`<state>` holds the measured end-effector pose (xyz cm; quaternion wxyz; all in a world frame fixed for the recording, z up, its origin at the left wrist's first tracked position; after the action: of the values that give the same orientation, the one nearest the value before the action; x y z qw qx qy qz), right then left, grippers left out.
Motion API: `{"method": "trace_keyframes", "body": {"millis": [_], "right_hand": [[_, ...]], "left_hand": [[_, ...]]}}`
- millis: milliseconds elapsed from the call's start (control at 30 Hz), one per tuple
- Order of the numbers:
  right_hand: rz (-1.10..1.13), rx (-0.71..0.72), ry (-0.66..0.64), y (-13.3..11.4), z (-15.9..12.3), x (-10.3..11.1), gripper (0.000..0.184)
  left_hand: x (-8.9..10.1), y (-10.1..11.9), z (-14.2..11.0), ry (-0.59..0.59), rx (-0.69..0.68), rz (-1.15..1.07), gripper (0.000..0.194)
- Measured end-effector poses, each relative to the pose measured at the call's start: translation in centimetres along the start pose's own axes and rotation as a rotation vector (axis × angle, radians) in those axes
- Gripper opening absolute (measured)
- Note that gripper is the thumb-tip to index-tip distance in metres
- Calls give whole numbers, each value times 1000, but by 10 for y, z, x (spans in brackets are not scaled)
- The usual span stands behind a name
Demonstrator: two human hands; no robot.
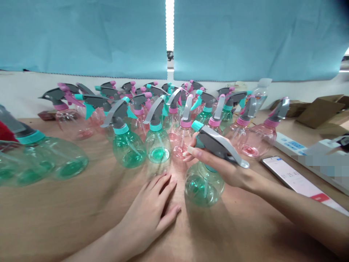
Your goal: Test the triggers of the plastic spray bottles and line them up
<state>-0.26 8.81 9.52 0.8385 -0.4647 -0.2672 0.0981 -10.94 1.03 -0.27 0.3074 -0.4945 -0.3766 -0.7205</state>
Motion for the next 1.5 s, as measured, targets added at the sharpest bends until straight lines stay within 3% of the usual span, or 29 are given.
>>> {"method": "trace_keyframes", "body": {"millis": [200,367,533,800,1500], "right_hand": [[-6,64,14,-14,0,3,27],[104,46,2,-1,2,-1,12],[151,5,16,8,2,-3,26],[94,-41,-4,14,-1,-5,24],[121,13,39,9,0,-2,18]], "left_hand": [[4,1,1,22,-4,-25,45],[3,1,1,20,-5,-18,46],[2,1,0,11,-12,5,46],[1,1,1,20,-11,-4,46],[0,-1,0,23,-7,3,47]]}}
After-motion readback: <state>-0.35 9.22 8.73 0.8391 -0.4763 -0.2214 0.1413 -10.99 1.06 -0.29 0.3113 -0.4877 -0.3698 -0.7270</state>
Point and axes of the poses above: each hand's wrist, its own z-axis towards the middle knuckle, its own x-axis out of the back of the hand, y = z × x, the point moved 10 cm from there along z, towards the middle knuckle, and after that the axes turned 4 degrees about -z, right-handed, at the moved point
